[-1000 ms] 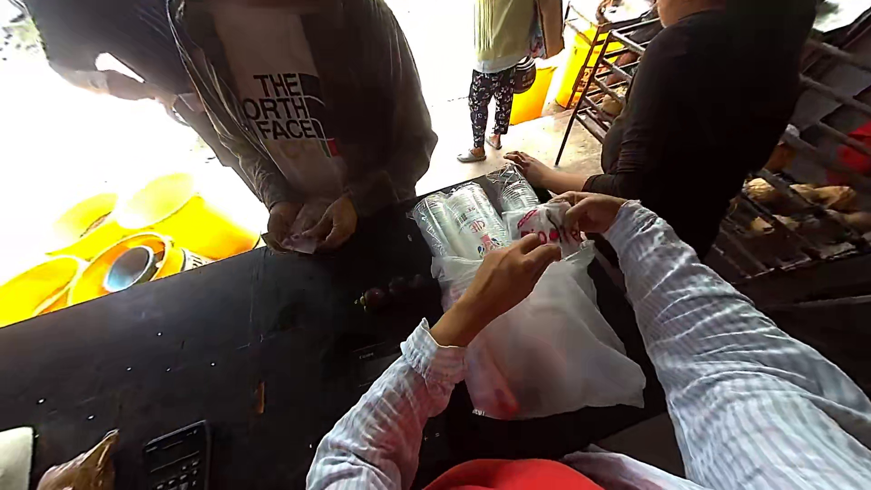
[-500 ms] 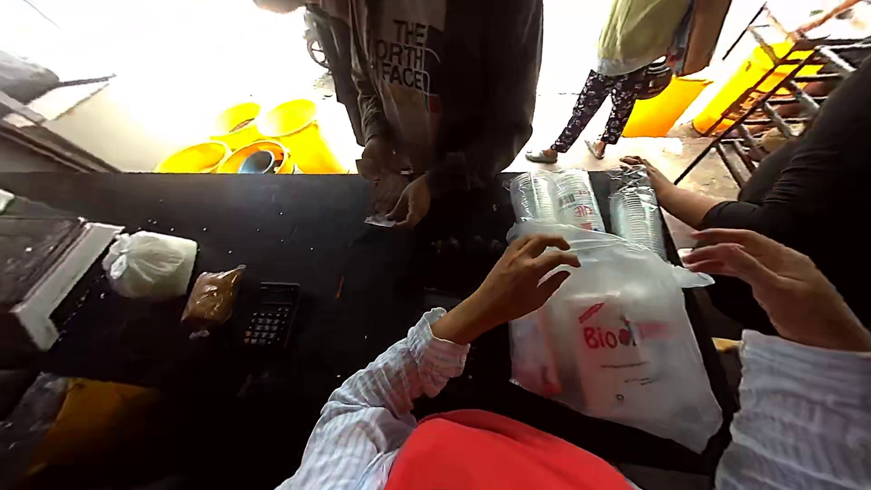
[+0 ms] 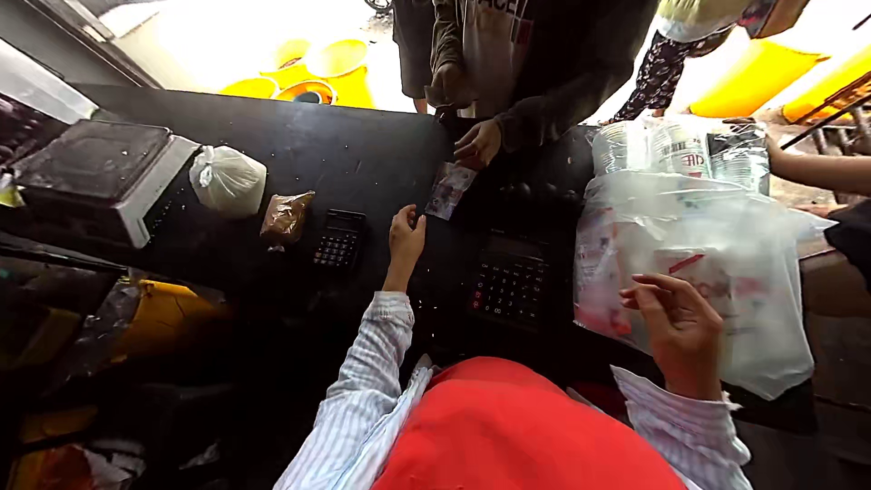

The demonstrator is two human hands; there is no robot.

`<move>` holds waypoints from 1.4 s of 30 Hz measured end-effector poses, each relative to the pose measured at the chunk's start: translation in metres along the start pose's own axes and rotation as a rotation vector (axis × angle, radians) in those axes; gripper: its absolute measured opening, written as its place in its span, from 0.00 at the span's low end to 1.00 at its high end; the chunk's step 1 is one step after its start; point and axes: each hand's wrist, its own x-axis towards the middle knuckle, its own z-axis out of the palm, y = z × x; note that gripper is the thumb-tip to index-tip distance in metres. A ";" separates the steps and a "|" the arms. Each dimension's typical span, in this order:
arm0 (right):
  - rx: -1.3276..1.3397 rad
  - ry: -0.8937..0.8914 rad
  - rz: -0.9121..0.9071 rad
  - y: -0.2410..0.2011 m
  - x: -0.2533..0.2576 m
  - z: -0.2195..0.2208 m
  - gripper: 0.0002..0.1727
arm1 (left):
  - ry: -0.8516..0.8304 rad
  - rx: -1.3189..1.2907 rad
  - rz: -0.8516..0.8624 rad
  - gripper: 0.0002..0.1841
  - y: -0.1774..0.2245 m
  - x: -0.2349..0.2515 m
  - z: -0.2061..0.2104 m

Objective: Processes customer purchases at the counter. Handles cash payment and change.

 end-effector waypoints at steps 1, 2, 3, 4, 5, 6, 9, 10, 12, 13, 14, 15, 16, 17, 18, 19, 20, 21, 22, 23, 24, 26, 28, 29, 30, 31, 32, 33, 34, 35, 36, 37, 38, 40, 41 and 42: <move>-0.071 -0.049 0.084 0.000 -0.006 0.013 0.19 | -0.035 0.007 -0.016 0.29 0.005 0.018 0.007; -0.127 -0.098 0.180 0.000 -0.013 0.026 0.20 | -0.074 0.037 -0.048 0.34 0.012 0.034 0.016; -0.169 -0.147 0.266 0.002 -0.020 0.038 0.20 | -0.110 0.082 -0.101 0.40 0.021 0.047 0.026; -0.204 -0.190 0.326 0.006 -0.027 0.051 0.20 | -0.133 0.145 -0.146 0.45 0.030 0.059 0.034; -0.232 -0.227 0.372 0.010 -0.036 0.063 0.22 | -0.155 0.223 -0.182 0.50 0.038 0.068 0.041; -0.251 -0.249 0.412 0.014 -0.046 0.076 0.23 | -0.184 0.303 -0.215 0.52 0.044 0.074 0.046; -0.294 -0.225 0.430 0.023 -0.076 0.106 0.30 | -0.277 0.425 -0.265 0.46 0.055 0.083 0.053; -0.318 -0.182 0.396 0.026 -0.082 0.114 0.30 | -0.303 0.431 -0.272 0.43 0.057 0.085 0.054; -0.379 -0.118 0.331 0.030 -0.087 0.124 0.31 | -0.327 0.419 -0.265 0.39 0.052 0.089 0.054; -0.431 -0.112 0.311 0.032 -0.087 0.128 0.32 | -0.325 0.393 -0.251 0.37 0.047 0.090 0.053; -0.503 -0.123 0.295 0.033 -0.086 0.131 0.34 | -0.322 0.359 -0.238 0.34 0.043 0.091 0.052; -0.582 -0.142 0.287 0.032 -0.085 0.134 0.35 | -0.318 0.324 -0.224 0.31 0.039 0.090 0.050; -0.651 -0.145 0.279 0.029 -0.082 0.136 0.35 | -0.316 0.282 -0.203 0.29 0.034 0.089 0.047; -0.702 -0.142 0.273 0.023 -0.080 0.138 0.34 | -0.321 0.224 -0.175 0.27 0.030 0.087 0.043; -0.731 -0.133 0.254 0.016 -0.077 0.141 0.34 | -0.324 0.158 -0.140 0.26 0.025 0.085 0.039; -0.736 -0.124 0.226 0.010 -0.076 0.146 0.33 | -0.321 0.089 -0.101 0.25 0.021 0.080 0.034; -0.733 -0.125 0.192 0.005 -0.077 0.152 0.33 | -0.315 0.021 -0.061 0.24 0.017 0.072 0.028; -0.738 -0.137 0.162 0.003 -0.079 0.160 0.33 | -0.305 -0.047 -0.020 0.22 0.011 0.064 0.022; -0.748 -0.161 0.155 0.002 -0.081 0.169 0.34 | -0.294 -0.118 0.018 0.21 0.005 0.053 0.014; -0.756 -0.184 0.174 0.001 -0.084 0.176 0.35 | -0.283 -0.189 0.057 0.20 -0.003 0.041 0.005; -0.762 -0.183 0.191 0.000 -0.086 0.181 0.35 | -0.274 -0.250 0.092 0.18 -0.011 0.028 -0.007; -0.776 -0.126 0.185 -0.004 -0.092 0.185 0.34 | -0.258 -0.335 0.143 0.17 -0.029 0.002 -0.035; -0.784 -0.121 0.191 -0.009 -0.103 0.189 0.34 | -0.243 -0.350 0.152 0.17 -0.050 -0.026 -0.070; -0.791 -0.133 0.206 -0.012 -0.109 0.191 0.36 | -0.235 -0.337 0.141 0.17 -0.062 -0.040 -0.088; -0.801 -0.127 0.222 -0.014 -0.113 0.190 0.38 | -0.219 -0.321 0.127 0.17 -0.073 -0.052 -0.104; -0.803 -0.094 0.238 -0.015 -0.114 0.188 0.39 | -0.189 -0.304 0.115 0.17 -0.082 -0.064 -0.118; -0.802 -0.065 0.266 -0.017 -0.113 0.184 0.41 | -0.149 -0.299 0.112 0.18 -0.089 -0.077 -0.131; -0.794 -0.059 0.309 -0.019 -0.112 0.179 0.43 | -0.108 -0.304 0.111 0.19 -0.094 -0.091 -0.143; -0.781 -0.065 0.351 -0.021 -0.111 0.175 0.46 | -0.075 -0.315 0.111 0.22 -0.096 -0.106 -0.153; -0.762 -0.066 0.368 -0.023 -0.110 0.174 0.49 | -0.055 -0.326 0.110 0.26 -0.095 -0.121 -0.162; -0.729 -0.054 0.337 -0.027 -0.110 0.175 0.50 | -0.040 -0.336 0.105 0.30 -0.092 -0.137 -0.168; -0.658 -0.059 0.278 -0.034 -0.108 0.180 0.49 | -0.036 -0.346 0.098 0.34 -0.088 -0.152 -0.170; -0.544 -0.107 0.215 -0.046 -0.106 0.189 0.45 | -0.037 -0.354 0.092 0.36 -0.082 -0.167 -0.169; -0.211 -0.323 0.139 -0.069 -0.104 0.217 0.37 | -0.049 -0.397 0.105 0.37 -0.070 -0.196 -0.155; 0.022 -0.448 0.137 -0.078 -0.106 0.236 0.34 | -0.060 -0.429 0.112 0.36 -0.067 -0.208 -0.147; 0.295 -0.546 0.192 -0.087 -0.109 0.257 0.31 | -0.063 -0.465 0.096 0.35 -0.065 -0.220 -0.140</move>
